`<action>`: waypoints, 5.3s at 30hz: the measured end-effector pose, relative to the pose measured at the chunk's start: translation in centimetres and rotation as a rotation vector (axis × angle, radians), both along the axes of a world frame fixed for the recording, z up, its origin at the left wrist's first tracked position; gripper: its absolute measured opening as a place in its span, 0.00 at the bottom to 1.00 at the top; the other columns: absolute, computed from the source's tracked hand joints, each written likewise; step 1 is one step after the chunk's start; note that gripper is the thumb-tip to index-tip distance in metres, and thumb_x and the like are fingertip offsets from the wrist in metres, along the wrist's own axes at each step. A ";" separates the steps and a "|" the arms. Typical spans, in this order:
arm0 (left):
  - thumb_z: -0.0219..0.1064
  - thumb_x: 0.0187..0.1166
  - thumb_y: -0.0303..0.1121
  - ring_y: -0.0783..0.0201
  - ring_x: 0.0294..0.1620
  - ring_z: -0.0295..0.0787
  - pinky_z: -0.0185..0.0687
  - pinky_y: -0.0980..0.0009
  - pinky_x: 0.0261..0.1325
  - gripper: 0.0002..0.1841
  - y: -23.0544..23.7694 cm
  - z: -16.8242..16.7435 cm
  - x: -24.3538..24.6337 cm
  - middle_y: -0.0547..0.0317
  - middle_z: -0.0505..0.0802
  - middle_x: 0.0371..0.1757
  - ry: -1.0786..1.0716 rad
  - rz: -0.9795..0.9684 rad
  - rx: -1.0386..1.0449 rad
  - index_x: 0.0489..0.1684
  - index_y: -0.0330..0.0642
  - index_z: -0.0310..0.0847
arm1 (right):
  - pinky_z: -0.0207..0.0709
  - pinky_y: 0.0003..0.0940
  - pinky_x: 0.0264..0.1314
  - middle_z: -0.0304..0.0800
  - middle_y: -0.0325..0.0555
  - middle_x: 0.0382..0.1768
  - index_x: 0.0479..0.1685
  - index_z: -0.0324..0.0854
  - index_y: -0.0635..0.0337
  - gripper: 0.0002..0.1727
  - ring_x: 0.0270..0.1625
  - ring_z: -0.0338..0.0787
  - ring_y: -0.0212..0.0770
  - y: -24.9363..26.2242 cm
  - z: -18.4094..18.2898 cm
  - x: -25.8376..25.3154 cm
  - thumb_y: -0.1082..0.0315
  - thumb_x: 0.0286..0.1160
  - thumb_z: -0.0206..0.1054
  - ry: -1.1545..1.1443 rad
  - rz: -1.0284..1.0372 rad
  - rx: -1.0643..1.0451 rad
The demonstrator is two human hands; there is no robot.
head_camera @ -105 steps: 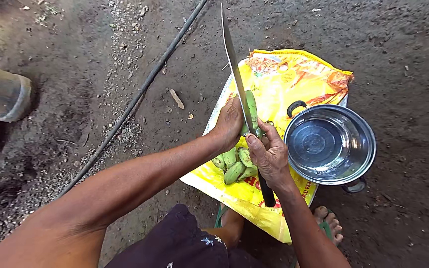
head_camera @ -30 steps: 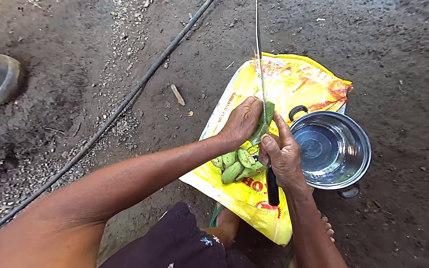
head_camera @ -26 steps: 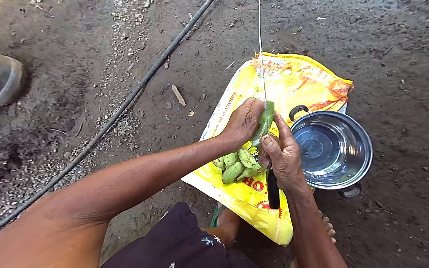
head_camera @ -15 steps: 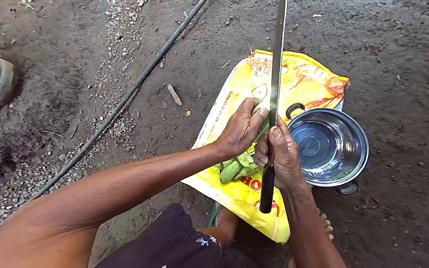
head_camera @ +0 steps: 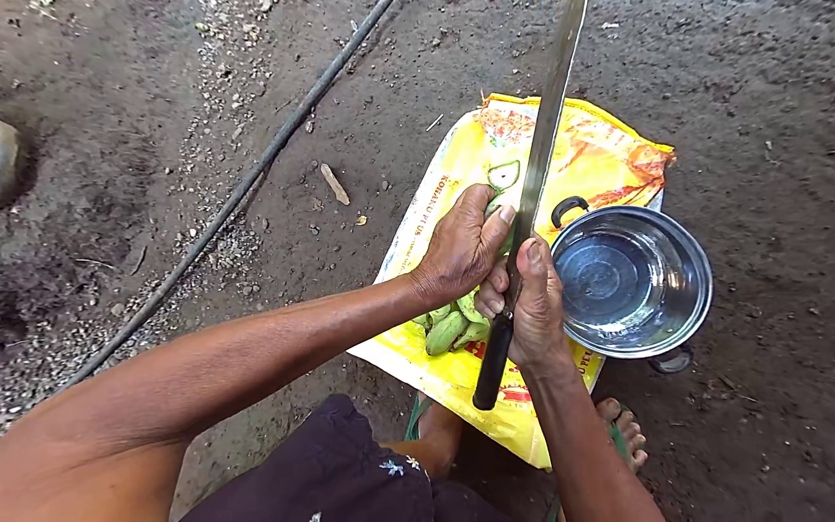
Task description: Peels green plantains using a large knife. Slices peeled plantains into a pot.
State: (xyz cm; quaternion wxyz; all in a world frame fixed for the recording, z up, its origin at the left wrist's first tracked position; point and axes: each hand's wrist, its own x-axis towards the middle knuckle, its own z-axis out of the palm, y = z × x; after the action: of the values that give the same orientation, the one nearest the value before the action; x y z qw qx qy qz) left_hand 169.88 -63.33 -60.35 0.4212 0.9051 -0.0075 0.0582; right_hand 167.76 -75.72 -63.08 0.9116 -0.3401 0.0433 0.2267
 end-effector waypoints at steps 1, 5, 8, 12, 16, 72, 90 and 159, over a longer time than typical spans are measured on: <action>0.49 0.90 0.38 0.70 0.37 0.82 0.79 0.73 0.43 0.15 0.0 -0.1 0.0 0.54 0.83 0.39 -0.022 -0.009 0.009 0.51 0.35 0.75 | 0.72 0.21 0.16 0.71 0.34 0.14 0.71 0.68 0.50 0.25 0.11 0.72 0.28 0.1 0.0 0.0 0.49 0.84 0.63 0.009 -0.014 0.000; 0.52 0.89 0.37 0.67 0.38 0.83 0.80 0.72 0.44 0.15 0.2 -0.5 0.0 0.51 0.84 0.40 -0.065 -0.060 0.025 0.51 0.31 0.77 | 0.71 0.21 0.15 0.72 0.36 0.15 0.62 0.72 0.50 0.16 0.11 0.72 0.29 -0.1 -0.4 0.4 0.51 0.87 0.58 0.036 -0.014 0.013; 0.49 0.90 0.37 0.72 0.32 0.80 0.76 0.74 0.38 0.15 0.7 0.1 0.4 0.59 0.82 0.32 0.037 -0.065 -0.010 0.46 0.36 0.77 | 0.73 0.21 0.16 0.73 0.36 0.16 0.57 0.71 0.50 0.15 0.12 0.73 0.29 -1.0 -1.3 1.1 0.51 0.86 0.61 -0.013 0.064 0.035; 0.47 0.92 0.38 0.77 0.27 0.78 0.75 0.77 0.34 0.15 1.2 0.3 0.4 0.66 0.80 0.27 0.169 -0.045 -0.143 0.44 0.42 0.78 | 0.75 0.22 0.18 0.76 0.37 0.18 0.59 0.71 0.48 0.19 0.14 0.76 0.30 -1.9 -2.2 1.6 0.48 0.82 0.66 -0.004 0.158 0.094; 0.42 0.94 0.40 0.75 0.30 0.82 0.80 0.75 0.36 0.18 1.5 0.5 0.4 0.64 0.84 0.29 0.345 0.014 -0.387 0.44 0.43 0.77 | 0.76 0.22 0.20 0.77 0.38 0.19 0.59 0.70 0.48 0.20 0.15 0.77 0.31 -2.4 -2.7 1.8 0.46 0.81 0.65 0.025 0.239 0.197; 0.74 0.65 0.15 0.68 0.46 0.93 0.92 0.68 0.55 0.23 4.2 2.0 0.5 0.59 0.92 0.47 0.413 0.140 -0.656 0.60 0.38 0.74 | 0.69 0.16 0.22 0.75 0.34 0.18 0.92 0.54 0.52 0.41 0.16 0.72 0.24 -3.4 -1.4 1.2 0.60 0.79 0.67 -0.178 0.397 -0.199; 0.74 0.67 0.17 0.71 0.45 0.93 0.91 0.72 0.53 0.21 4.4 1.2 0.2 0.59 0.93 0.46 0.386 0.138 -0.568 0.58 0.37 0.75 | 0.72 0.20 0.19 0.71 0.35 0.16 0.82 0.63 0.52 0.28 0.13 0.71 0.26 -0.2 -2.0 -0.5 0.64 0.84 0.60 -0.064 0.194 -0.143; 0.73 0.69 0.15 0.72 0.43 0.93 0.91 0.75 0.48 0.18 3.8 2.1 -0.5 0.61 0.94 0.44 0.607 -0.103 -0.552 0.53 0.38 0.77 | 0.72 0.21 0.21 0.77 0.34 0.22 0.93 0.56 0.51 0.44 0.18 0.73 0.27 -2.7 -2.2 0.6 0.52 0.76 0.70 -0.345 0.295 -0.464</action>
State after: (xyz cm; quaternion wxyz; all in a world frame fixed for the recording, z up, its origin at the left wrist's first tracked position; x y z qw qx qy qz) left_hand 169.40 -59.58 -58.25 0.6334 0.7328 0.0875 -0.2327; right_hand 168.32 -78.44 -65.24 0.7611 -0.5747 -0.1111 0.2793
